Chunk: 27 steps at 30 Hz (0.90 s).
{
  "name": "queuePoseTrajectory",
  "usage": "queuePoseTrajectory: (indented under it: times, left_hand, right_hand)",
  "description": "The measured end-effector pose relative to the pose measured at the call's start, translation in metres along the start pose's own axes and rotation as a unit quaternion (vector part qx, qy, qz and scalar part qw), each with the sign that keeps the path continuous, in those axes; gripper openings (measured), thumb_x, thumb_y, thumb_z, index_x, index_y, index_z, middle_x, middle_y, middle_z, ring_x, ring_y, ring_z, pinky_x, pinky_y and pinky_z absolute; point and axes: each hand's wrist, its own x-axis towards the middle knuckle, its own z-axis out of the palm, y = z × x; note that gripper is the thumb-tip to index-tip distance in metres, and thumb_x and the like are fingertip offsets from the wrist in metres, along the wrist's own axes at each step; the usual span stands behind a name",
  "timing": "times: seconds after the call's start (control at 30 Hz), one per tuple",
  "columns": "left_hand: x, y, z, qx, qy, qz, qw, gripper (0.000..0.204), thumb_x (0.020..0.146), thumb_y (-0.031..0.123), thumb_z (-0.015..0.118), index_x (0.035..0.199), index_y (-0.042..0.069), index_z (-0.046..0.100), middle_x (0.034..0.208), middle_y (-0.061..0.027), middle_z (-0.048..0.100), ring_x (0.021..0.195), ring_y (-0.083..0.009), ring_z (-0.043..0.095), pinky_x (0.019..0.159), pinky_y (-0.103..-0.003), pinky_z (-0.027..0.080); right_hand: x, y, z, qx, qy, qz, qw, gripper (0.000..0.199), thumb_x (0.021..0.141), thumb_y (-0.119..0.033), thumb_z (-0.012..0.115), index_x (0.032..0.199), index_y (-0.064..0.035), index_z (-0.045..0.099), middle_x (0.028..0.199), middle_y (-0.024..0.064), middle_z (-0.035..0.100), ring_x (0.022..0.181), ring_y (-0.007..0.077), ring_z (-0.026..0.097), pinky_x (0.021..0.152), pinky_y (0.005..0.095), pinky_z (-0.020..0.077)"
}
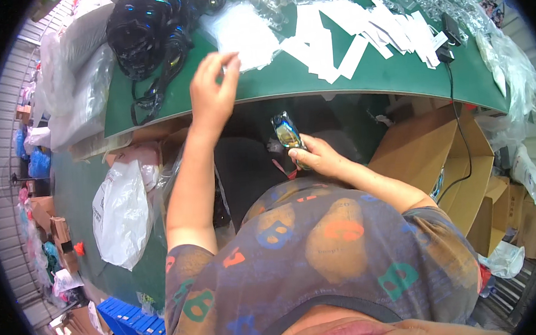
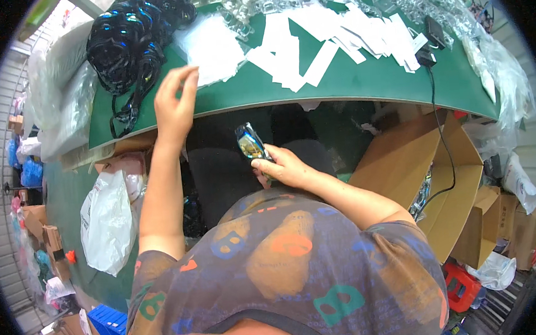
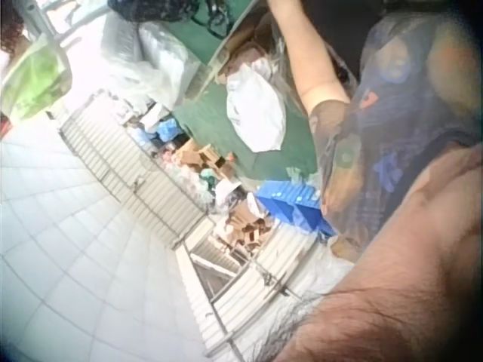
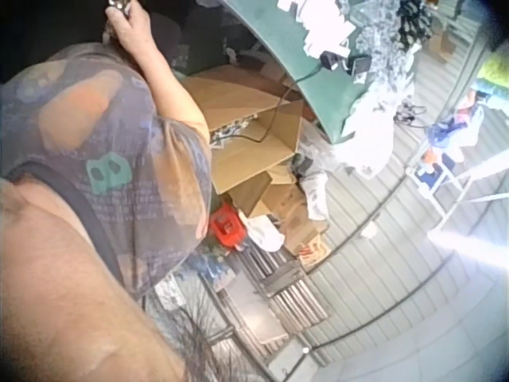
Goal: The person is packaging swimming goggles by placing them along with a white card into a plastic bag.
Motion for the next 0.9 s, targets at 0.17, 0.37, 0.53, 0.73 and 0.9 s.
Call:
queuePoseTrajectory:
  times: [0.17,0.37,0.53,0.73,0.9]
  left_hand:
    - [0.072,-0.071,0.022,0.209,-0.059,0.024,0.976,0.029,0.088,0.027,0.072,0.107,0.006,0.074,0.107,-0.0128,0.072,0.104,-0.0300,0.067,0.093,-0.041,0.051]
    - [0.072,-0.060,0.014,0.184,-0.108,0.008,0.977,0.023,0.089,0.027,0.070,0.104,0.011,0.077,0.108,-0.0085,0.073,0.105,-0.0301,0.066,0.092,-0.041,0.051]
    - [0.045,-0.057,0.001,0.207,-0.104,0.078,0.970,0.024,0.096,0.026,0.063,0.104,0.007,0.077,0.114,-0.0091,0.073,0.107,-0.0301,0.066,0.094,-0.041,0.051]
    - [0.029,-0.046,-0.004,0.149,-0.090,0.113,0.978,0.024,0.093,0.026,0.068,0.106,0.007,0.076,0.118,-0.0112,0.072,0.113,-0.0286,0.065,0.099,-0.042,0.048]
    - [0.023,-0.049,-0.003,0.208,-0.131,0.085,0.966,0.032,0.085,0.023,0.074,0.114,0.008,0.071,0.116,-0.0100,0.070,0.112,-0.0267,0.063,0.101,-0.043,0.045]
  right_hand:
    - [-0.007,0.006,0.014,-0.059,-0.018,0.000,0.998,0.026,0.100,-0.029,0.063,0.110,-0.0062,0.059,0.077,0.0008,0.060,0.070,0.0097,0.056,0.065,0.0296,0.0476]
    - [-0.013,0.003,0.005,-0.046,-0.007,0.024,0.999,0.027,0.100,-0.031,0.063,0.109,-0.0058,0.058,0.076,0.0013,0.062,0.070,0.0104,0.057,0.066,0.0296,0.0479]
    - [-0.005,0.017,0.004,-0.060,-0.011,0.020,0.998,0.028,0.100,-0.034,0.062,0.105,-0.0062,0.058,0.074,0.0021,0.062,0.069,0.0120,0.059,0.065,0.0310,0.0490]
    - [-0.001,0.019,0.009,-0.056,-0.026,0.003,0.998,0.034,0.100,-0.036,0.064,0.114,-0.0063,0.058,0.074,0.0016,0.058,0.068,0.0123,0.057,0.064,0.0322,0.0492]
    - [-0.001,0.019,0.007,-0.089,-0.045,0.033,0.994,0.039,0.099,-0.039,0.064,0.121,-0.0062,0.059,0.078,0.0045,0.059,0.069,0.0132,0.057,0.065,0.0330,0.0496]
